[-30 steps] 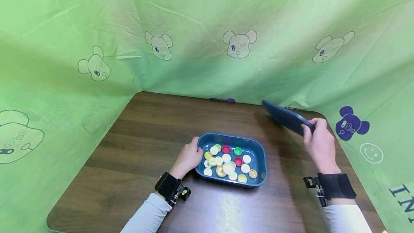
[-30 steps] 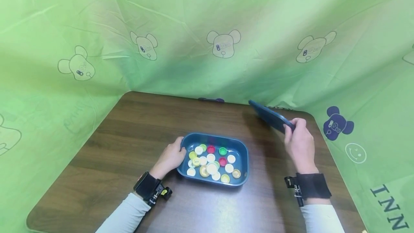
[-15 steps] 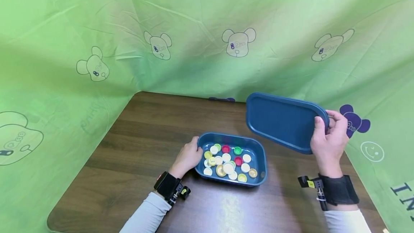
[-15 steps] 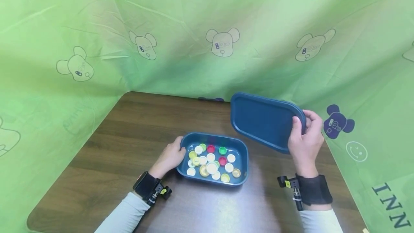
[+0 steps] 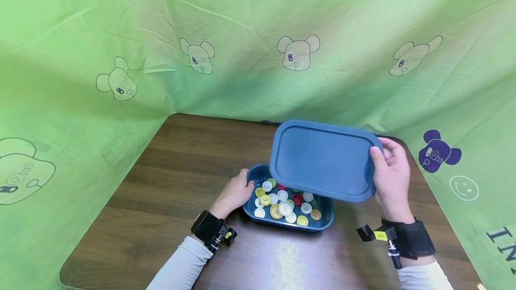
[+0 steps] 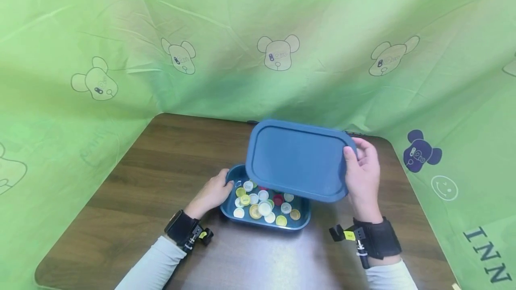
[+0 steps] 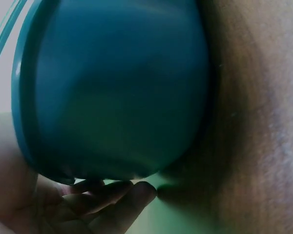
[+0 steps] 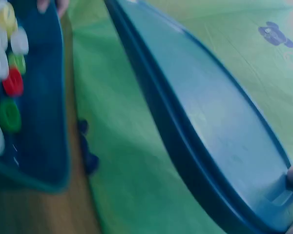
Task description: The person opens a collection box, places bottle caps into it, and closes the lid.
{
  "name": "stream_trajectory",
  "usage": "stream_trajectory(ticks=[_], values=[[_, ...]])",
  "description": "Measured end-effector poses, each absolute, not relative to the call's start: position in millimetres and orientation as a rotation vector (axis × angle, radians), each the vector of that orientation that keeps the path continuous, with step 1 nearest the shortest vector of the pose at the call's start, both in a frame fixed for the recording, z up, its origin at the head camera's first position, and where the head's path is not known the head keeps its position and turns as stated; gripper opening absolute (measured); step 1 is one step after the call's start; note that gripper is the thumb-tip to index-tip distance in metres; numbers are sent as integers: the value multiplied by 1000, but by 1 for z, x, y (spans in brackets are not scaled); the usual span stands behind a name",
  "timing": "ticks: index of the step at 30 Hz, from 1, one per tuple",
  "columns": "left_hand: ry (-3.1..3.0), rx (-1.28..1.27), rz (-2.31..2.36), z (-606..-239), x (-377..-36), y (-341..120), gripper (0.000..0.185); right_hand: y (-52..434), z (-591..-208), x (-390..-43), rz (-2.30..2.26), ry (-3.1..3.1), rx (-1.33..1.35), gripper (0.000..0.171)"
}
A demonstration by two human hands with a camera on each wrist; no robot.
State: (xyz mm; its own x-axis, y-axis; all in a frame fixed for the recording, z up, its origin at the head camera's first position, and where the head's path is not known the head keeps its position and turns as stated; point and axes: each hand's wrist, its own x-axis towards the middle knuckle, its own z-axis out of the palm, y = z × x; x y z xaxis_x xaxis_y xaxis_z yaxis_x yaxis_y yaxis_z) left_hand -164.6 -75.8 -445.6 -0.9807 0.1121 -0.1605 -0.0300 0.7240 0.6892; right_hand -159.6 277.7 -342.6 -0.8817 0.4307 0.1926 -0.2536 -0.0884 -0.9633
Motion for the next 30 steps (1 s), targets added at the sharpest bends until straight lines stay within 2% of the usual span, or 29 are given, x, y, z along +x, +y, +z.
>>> stream_trajectory(ticks=[9, 16, 30], values=[[2848, 190, 1372, -418, -167, -79, 40, 267, -360, -157, 1980, -2147, -313, 36], [2782, 318, 1560, -398, -165, -75, 50, 259, -366, -157, 1950, -2284, -384, 43], [2582, 477, 1781, -401, -163, -73, 57, 244, -368, -150, 1943, -2399, -409, 53]])
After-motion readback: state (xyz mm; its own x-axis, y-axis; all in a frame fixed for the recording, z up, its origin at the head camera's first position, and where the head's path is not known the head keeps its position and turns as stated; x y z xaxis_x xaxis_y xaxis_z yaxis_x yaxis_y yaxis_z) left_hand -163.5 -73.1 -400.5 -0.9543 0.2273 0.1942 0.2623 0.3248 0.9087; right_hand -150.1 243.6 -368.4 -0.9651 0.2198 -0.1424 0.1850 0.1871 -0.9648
